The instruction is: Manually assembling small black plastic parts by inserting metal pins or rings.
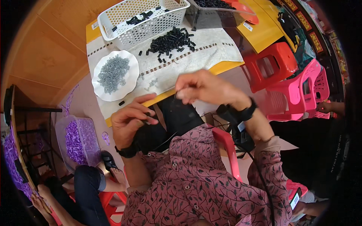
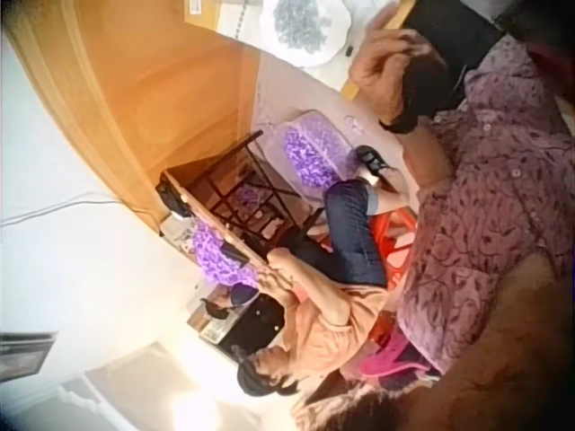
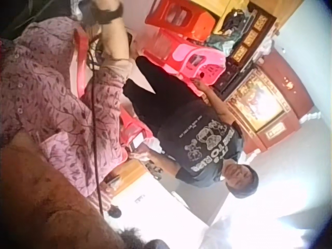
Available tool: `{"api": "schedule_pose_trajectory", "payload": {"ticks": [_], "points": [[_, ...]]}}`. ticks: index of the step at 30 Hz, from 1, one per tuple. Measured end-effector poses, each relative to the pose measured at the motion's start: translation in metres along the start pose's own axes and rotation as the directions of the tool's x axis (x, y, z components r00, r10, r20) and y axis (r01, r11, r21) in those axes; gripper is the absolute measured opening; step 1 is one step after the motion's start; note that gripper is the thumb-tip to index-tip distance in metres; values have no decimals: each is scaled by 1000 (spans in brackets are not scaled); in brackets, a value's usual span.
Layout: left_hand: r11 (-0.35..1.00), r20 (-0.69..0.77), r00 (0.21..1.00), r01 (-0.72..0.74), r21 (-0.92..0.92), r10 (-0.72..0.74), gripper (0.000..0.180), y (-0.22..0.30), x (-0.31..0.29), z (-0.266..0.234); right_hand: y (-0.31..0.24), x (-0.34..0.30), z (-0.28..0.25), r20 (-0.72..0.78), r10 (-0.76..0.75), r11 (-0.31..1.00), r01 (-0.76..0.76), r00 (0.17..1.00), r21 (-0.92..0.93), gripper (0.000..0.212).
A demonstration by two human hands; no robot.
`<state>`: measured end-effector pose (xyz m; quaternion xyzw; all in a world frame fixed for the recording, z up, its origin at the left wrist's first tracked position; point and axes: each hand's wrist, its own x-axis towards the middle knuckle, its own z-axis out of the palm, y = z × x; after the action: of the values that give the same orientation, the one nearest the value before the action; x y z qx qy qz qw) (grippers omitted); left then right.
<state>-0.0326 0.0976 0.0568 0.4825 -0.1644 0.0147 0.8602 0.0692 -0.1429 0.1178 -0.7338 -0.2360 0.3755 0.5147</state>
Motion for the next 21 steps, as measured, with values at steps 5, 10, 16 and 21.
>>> {"api": "schedule_pose_trajectory", "payload": {"ticks": [5, 10, 16, 21], "points": [[992, 52, 997, -64, 110, 58, 11, -19, 8, -9, -94, -18, -18, -22, -500, 860, 500, 866, 106, 12], [971, 164, 982, -127, 203, 95, 11, -39, 27, 8, -141, -1, -10, 51, -795, 568, 712, 604, 413, 23], [994, 195, 981, 42, -102, -22, 13, -36, 16, 34, -150, -14, -15, 13, -767, 621, 737, 641, 268, 27], [976, 53, 975, -214, -36, 216, 10, 2, 5, 11, -145, -25, -18, -85, -726, 663, 728, 682, 177, 29]]}}
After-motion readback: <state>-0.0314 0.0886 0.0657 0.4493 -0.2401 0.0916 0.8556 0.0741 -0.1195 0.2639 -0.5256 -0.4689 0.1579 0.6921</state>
